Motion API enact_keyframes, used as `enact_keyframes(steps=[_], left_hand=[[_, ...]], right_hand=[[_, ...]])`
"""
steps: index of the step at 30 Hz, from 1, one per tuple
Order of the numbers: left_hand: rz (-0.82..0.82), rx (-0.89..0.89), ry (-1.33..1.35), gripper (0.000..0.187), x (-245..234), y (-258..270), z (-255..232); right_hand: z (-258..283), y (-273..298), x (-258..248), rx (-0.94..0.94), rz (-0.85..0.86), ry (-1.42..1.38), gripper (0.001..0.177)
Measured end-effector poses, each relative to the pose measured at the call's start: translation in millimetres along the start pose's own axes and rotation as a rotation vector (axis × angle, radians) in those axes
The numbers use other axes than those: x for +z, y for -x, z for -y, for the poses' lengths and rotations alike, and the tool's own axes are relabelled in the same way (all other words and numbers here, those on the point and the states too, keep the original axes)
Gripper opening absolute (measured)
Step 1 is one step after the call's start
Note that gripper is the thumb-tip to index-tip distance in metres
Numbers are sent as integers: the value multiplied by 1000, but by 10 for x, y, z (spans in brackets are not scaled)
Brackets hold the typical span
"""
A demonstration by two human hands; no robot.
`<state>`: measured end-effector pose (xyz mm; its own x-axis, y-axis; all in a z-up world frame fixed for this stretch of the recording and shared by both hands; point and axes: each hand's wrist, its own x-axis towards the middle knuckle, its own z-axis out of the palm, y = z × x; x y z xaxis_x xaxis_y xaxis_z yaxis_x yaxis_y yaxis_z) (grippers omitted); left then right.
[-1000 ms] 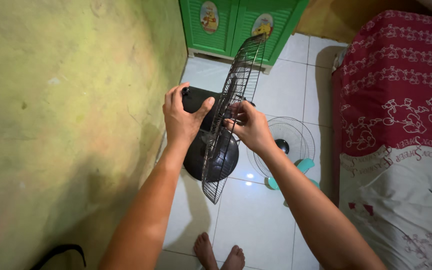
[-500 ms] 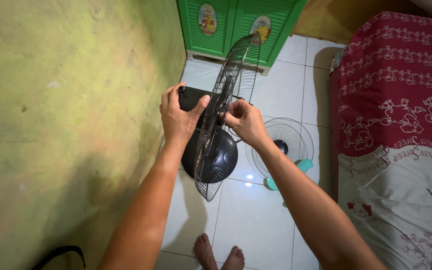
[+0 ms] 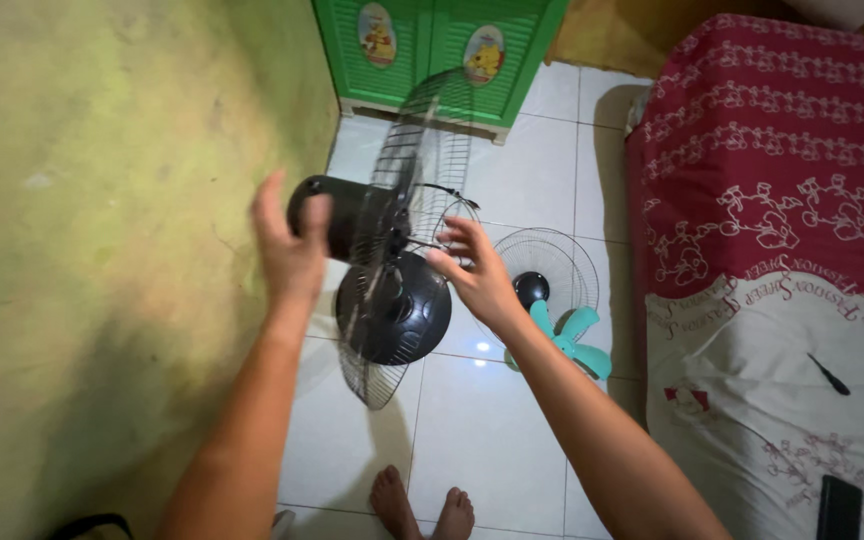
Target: The person disassembles a standing electric fan by removing the front grille, fan blades, and rear grille. They then reassemble the fan by attaching the blades and grilles back onto the motor housing.
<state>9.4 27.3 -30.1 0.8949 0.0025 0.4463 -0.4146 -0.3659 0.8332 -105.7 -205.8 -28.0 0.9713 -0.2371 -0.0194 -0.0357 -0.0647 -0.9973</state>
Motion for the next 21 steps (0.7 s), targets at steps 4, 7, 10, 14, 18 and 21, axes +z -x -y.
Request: enact_keyframes(steps=[4, 7, 10, 14, 18, 21], left_hand=[[-185, -255, 17, 50, -237, 630, 541], [-151, -402, -75, 42, -361, 1463, 1076], [-28, -692, -182, 42, -288, 2257, 1540], [115, -850, -468, 42, 207, 3268, 1570], [160, -876, -374, 40, 1376, 3546, 1214], [196, -653, -148, 37, 2294, 3667, 990]], right_hand=[[-477, 412, -636, 184, -69, 201, 40], [-1010, 723, -1207, 289, -108, 331, 39], [-1637, 922, -1846, 412, -159, 332, 36], [-2421, 1240, -2787, 472, -215, 433, 33], [-2963, 1342, -3501, 461, -196, 628, 33], [-3323, 1541, -3851, 535, -163, 684, 32]])
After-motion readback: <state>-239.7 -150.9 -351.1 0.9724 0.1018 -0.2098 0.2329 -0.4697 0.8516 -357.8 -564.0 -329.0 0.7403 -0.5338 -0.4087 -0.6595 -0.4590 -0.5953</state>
